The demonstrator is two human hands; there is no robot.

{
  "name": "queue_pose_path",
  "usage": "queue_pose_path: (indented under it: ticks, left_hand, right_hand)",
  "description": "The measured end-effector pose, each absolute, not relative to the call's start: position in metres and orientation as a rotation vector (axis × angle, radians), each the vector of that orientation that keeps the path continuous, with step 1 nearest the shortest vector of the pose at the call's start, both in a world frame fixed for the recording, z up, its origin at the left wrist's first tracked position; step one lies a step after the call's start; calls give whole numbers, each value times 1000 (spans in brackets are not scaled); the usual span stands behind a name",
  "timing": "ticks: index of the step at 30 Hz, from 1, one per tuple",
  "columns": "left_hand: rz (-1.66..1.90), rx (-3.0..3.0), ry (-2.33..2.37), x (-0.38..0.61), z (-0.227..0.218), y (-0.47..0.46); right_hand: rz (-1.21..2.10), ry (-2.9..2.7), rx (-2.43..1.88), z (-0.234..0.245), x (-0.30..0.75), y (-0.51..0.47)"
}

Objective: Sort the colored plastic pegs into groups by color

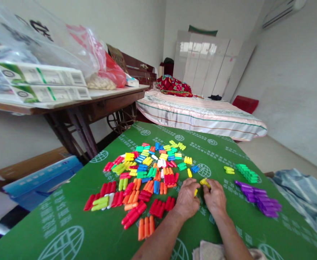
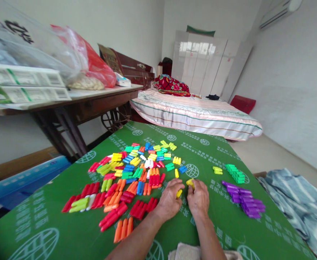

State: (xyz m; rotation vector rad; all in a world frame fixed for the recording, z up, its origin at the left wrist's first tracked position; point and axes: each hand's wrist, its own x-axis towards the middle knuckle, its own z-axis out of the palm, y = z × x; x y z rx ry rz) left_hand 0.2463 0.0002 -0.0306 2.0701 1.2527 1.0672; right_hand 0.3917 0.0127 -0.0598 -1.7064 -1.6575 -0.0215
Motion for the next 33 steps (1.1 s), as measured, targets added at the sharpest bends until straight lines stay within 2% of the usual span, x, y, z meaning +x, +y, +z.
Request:
queue_pose_path:
  ticks: [12,21,33]
  left_hand:
    - [1044,2094,1314,247,-24,-4]
    - [871,2121,1462,248,-14,-8]
    - [900,2228,1406,247,-18,-8]
  right_hand:
    - [-20,-1672,-1700,-61,392,12]
    - [-30,-1666,-1713,-61,392,11]
    - [-1,-1673,-1709,-60,393,11]
